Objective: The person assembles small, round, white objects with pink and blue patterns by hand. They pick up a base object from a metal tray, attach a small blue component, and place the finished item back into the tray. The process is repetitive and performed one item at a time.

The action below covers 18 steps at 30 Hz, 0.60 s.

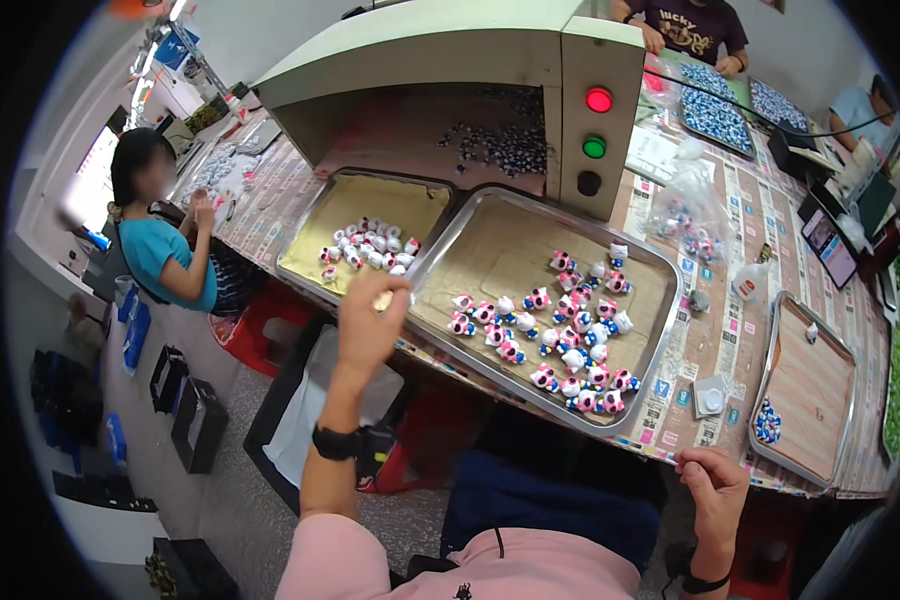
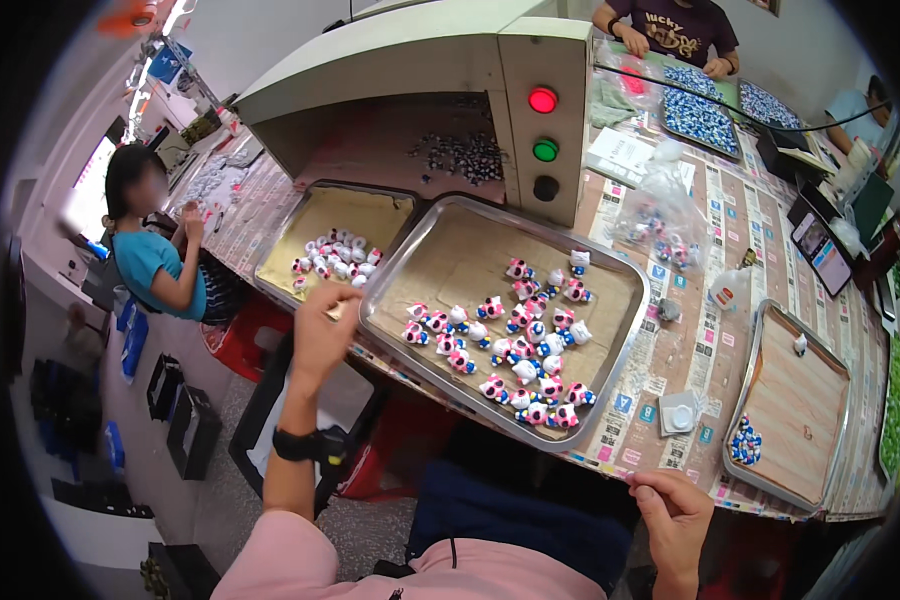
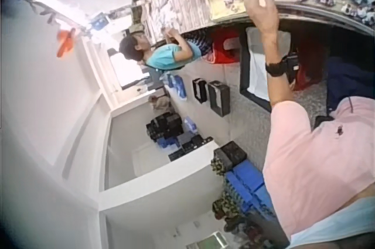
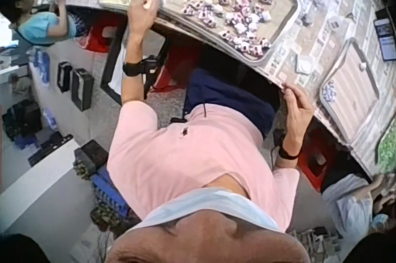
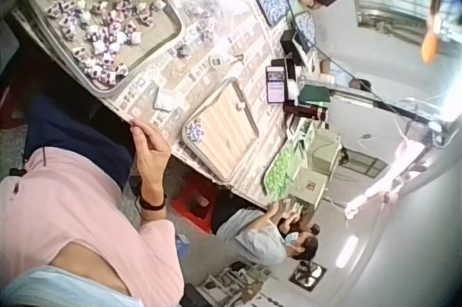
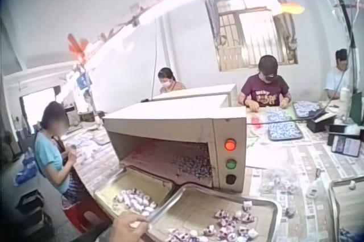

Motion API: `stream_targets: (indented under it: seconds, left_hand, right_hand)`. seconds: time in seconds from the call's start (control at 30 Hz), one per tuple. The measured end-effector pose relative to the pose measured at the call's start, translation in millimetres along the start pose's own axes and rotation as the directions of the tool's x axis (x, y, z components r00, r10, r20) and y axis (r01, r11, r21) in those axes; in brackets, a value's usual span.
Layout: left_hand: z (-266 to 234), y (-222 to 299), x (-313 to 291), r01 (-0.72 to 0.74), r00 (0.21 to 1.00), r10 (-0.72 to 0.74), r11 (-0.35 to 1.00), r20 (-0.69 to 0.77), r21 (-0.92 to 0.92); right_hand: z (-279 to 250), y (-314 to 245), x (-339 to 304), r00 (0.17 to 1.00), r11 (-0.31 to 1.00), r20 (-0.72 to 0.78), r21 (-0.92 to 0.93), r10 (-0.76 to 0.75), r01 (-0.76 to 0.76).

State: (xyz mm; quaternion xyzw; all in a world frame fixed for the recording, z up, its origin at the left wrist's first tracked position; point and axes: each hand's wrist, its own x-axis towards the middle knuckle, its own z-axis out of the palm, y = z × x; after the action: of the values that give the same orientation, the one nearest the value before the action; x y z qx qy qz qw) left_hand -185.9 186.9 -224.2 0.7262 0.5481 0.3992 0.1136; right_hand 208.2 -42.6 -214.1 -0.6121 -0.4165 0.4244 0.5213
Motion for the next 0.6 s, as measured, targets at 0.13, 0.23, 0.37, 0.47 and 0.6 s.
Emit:
stream_targets:
  seconds: [0.13,0.23,0.37,0.47,0.6]
  left_hand:
    - [-33,-77,26,-0.091,0.996,0.085,0.948,0.033,0.306]
    - [-31,-105,41,-0.043,0.998,0.057,0.702,0.005,0.711]
    - [-32,-128,47,0.146,0.971,-0.230,0.796,0.071,0.587]
    - [-26,-126,46,0.028,0.990,-0.101,0.810,0.093,0.585]
    - [-18,-120,42,-0.076,0.997,0.072,0.943,0.025,0.325]
  right_hand:
    - [1,0,2,0.999,1.000,0.033,0.004,-0.003,0.003]
    - [2,-1,-2,1.000,1.000,0.029,0.014,-0.009,0.009]
    - [-1,0,-3,0.999,1.000,0.025,0.020,0.022,-0.022]
    - [-1,5,-4,0.999,0.999,0.011,0.014,0.047,-0.047]
    - [3,9,-4,0.998,0.999,0.034,0.026,0.044,-0.045]
